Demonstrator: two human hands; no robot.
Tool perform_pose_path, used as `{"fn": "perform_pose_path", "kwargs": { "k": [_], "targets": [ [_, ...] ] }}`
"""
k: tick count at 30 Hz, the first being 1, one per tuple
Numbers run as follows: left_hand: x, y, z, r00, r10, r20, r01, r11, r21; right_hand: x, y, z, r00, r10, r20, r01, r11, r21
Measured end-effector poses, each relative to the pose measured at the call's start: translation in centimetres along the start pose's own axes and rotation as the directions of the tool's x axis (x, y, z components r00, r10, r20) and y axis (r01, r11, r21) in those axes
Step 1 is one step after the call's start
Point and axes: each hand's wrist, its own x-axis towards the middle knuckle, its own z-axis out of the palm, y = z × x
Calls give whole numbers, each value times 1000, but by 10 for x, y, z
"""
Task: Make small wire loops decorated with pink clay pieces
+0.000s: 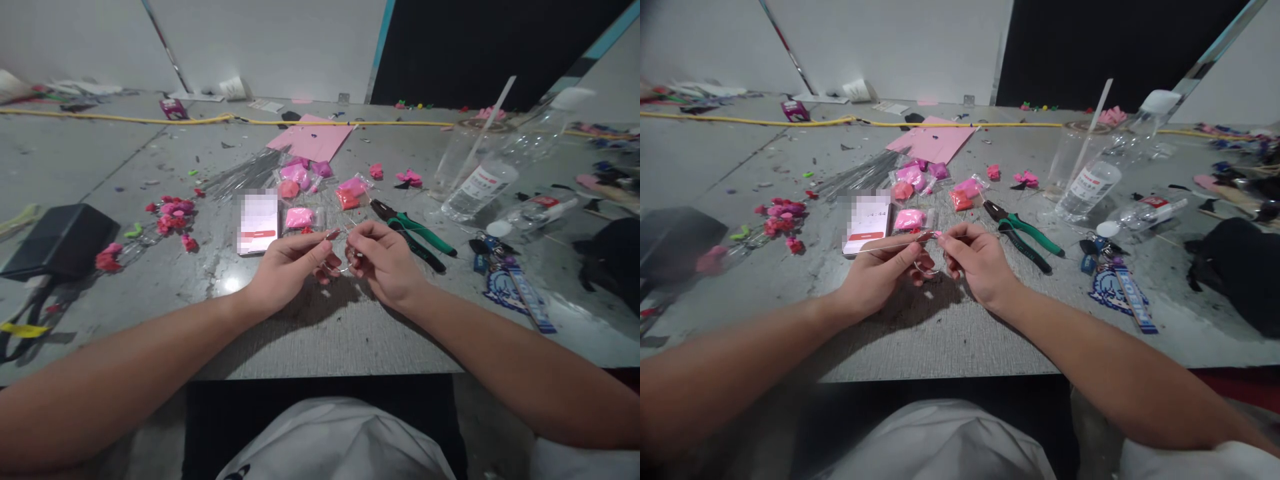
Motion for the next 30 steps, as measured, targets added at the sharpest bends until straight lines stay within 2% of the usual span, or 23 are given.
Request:
{"fn": "perform_pose_path", "kwargs": {
  "k": [7, 12, 16, 22, 30],
  "targets": [
    [-1, 1, 3, 999, 35, -29, -35, 999, 4, -1, 3, 0, 999, -21, 49, 23, 999, -25],
    [-2, 1, 4, 996, 49, -68, -52, 998, -41, -2, 3, 0, 999, 2, 32, -2, 1000, -22],
    [0, -1, 3, 998, 18, -56, -23, 995, -94, -2, 2, 1, 1000, 14, 23, -14, 1000, -1],
    [2, -1, 7, 997, -60, -43, 46, 960, -275, -3, -1, 4, 1000, 10, 22, -11, 1000, 12],
    [0, 1, 9, 995, -20, -100, -9, 959, -282, -3, 1, 2, 999, 13, 34, -14, 1000, 11]
  ]
}}
